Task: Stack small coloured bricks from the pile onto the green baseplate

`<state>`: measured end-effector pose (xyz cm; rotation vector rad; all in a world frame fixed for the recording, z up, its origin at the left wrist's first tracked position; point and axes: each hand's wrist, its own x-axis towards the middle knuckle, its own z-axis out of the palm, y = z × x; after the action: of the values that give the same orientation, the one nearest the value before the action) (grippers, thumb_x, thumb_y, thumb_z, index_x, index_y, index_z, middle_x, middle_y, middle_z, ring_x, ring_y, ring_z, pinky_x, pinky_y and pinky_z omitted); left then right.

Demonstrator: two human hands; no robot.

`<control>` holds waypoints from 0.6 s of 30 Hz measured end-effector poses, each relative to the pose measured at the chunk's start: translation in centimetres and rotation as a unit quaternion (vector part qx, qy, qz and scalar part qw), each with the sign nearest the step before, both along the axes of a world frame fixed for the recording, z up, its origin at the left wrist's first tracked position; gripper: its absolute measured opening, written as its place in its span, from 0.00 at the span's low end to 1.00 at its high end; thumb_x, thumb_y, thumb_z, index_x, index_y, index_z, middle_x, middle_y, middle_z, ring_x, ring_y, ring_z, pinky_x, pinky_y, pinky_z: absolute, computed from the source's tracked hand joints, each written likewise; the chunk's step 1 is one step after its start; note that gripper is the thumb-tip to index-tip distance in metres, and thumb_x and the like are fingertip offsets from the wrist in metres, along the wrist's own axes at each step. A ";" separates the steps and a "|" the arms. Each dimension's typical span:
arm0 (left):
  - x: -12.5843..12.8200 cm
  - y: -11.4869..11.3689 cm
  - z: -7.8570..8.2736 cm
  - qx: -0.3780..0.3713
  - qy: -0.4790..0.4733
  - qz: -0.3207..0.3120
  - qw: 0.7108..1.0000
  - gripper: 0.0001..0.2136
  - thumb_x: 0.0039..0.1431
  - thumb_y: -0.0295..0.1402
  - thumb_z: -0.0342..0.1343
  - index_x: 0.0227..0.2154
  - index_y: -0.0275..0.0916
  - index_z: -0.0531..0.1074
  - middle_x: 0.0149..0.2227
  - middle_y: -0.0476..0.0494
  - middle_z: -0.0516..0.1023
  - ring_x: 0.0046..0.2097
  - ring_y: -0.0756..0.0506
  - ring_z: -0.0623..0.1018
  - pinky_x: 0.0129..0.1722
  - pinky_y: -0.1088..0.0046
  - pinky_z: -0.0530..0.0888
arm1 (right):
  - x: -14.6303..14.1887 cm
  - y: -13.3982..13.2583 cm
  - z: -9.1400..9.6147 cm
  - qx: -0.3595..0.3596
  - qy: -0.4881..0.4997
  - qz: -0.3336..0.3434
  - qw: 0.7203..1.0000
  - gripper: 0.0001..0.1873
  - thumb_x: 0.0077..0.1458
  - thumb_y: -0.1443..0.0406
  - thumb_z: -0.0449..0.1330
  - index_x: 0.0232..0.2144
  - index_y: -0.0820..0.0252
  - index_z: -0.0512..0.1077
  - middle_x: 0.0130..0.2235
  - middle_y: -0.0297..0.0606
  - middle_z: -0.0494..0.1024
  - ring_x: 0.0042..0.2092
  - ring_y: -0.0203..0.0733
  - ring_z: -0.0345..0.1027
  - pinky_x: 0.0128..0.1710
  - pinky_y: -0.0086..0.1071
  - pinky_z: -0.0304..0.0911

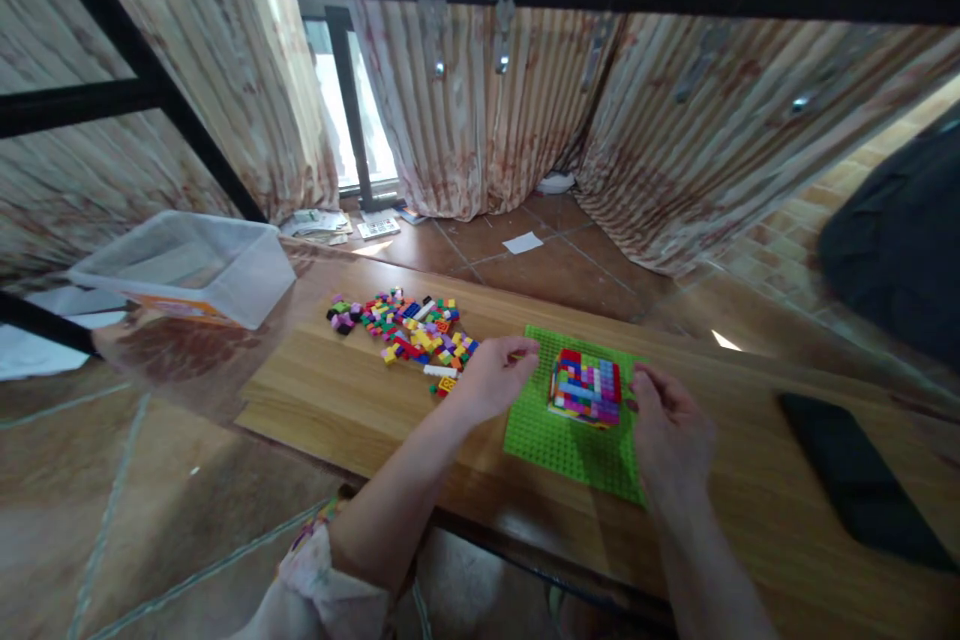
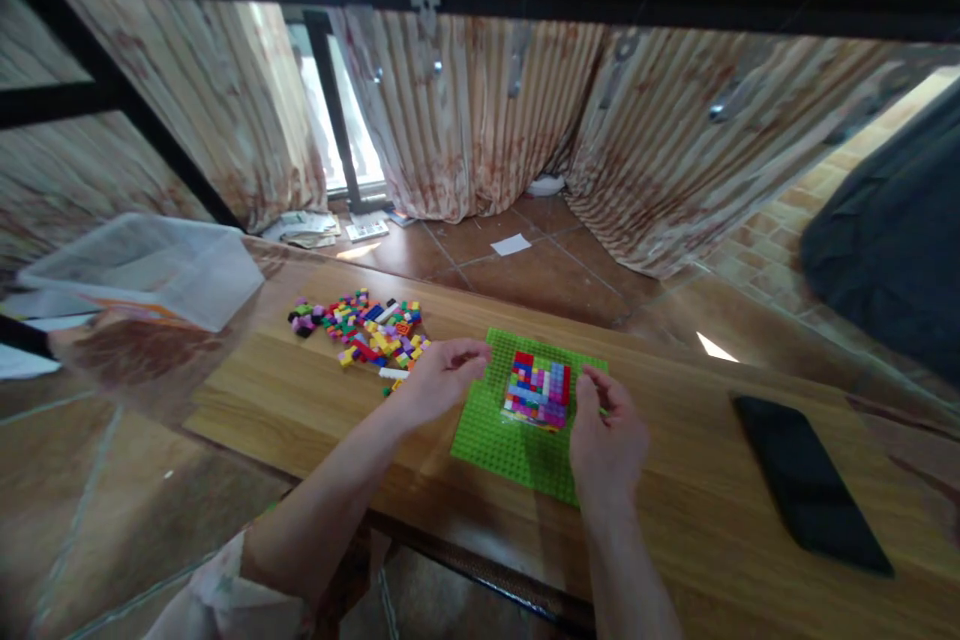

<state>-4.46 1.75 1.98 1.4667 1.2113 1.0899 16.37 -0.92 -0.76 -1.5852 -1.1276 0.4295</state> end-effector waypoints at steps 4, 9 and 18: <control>-4.6 0.8 1.0 -0.003 0.000 0.049 0.999 0.08 0.50 0.30 0.57 0.32 0.37 0.79 0.29 0.46 0.80 0.30 0.48 0.75 0.30 0.76 0.70 | -0.7 -0.7 1.9 0.072 -0.083 -0.056 0.992 0.16 0.58 0.57 0.57 0.40 0.62 0.77 0.38 0.46 0.80 0.38 0.47 0.74 0.40 0.43 0.68; -8.9 -0.2 1.8 -0.017 0.098 -0.071 0.993 0.07 0.45 0.31 0.60 0.28 0.38 0.81 0.27 0.46 0.80 0.30 0.47 0.75 0.29 0.76 0.70 | -3.6 -2.2 3.5 0.199 -0.178 0.027 0.963 0.09 0.59 0.64 0.57 0.38 0.57 0.77 0.38 0.41 0.79 0.42 0.45 0.74 0.47 0.42 0.67; -10.1 -1.5 2.0 0.015 0.294 -0.084 0.952 0.10 0.37 0.24 0.60 0.24 0.44 0.80 0.33 0.46 0.81 0.38 0.43 0.77 0.40 0.73 0.71 | -4.7 -2.3 2.9 0.190 -0.149 0.074 0.968 0.07 0.59 0.66 0.57 0.36 0.57 0.77 0.38 0.40 0.79 0.41 0.42 0.74 0.44 0.38 0.69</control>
<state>-14.58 0.29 3.99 1.9580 1.4355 0.5642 11.71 -3.22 2.14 -1.2559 -1.4670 0.0597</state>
